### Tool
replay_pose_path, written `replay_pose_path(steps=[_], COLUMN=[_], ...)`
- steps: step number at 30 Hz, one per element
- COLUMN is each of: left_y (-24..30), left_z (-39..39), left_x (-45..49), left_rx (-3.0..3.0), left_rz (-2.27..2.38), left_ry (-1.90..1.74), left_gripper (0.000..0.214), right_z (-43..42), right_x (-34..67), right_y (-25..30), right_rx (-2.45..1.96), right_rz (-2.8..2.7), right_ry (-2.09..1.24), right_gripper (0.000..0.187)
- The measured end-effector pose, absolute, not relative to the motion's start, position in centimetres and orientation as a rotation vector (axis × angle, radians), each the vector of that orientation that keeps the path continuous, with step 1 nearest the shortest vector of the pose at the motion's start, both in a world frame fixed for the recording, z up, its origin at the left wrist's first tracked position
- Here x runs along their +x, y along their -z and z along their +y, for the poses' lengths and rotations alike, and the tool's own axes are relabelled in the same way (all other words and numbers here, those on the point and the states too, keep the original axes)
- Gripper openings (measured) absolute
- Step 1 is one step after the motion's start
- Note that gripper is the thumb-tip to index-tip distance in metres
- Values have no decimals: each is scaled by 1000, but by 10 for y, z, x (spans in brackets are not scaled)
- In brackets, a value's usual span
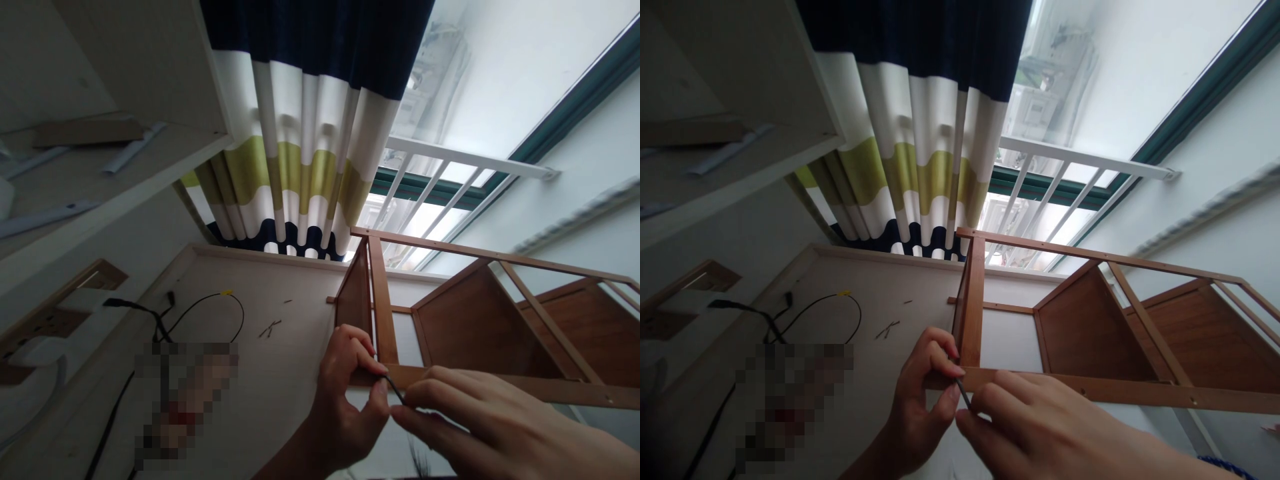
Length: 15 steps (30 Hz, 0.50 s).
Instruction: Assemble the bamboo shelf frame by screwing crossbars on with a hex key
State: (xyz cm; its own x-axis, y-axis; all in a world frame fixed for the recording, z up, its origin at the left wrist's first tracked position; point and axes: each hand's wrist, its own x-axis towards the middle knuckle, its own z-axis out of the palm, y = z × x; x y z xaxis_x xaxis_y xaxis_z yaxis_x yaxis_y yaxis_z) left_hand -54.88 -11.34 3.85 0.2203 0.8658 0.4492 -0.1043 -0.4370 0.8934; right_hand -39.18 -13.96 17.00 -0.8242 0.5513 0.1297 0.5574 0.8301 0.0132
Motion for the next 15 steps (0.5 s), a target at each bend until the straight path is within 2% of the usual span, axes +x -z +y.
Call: replay_pose_path(steps=[3,9,12,15], left_y=[-41,-42,-38,-36], left_z=[-113,-113,-112,-111], left_x=[-549,-551,-552,-553], left_rx=[1601,1610,1580,1558], left_rz=[724,699,678,666], left_ry=[-1363,-1362,-1337,-1332], left_gripper=[18,15,15,11], right_z=[-137,-132,-123,-109], right_x=[-395,-404,-409,-414], right_y=[-171,-172,-178,-179], right_rx=[-816,-818,-791,-760], right_rz=[-2934,-3022,-3120,-3173], right_ry=[99,-202,-230,-410], right_gripper=[44,35,24,13])
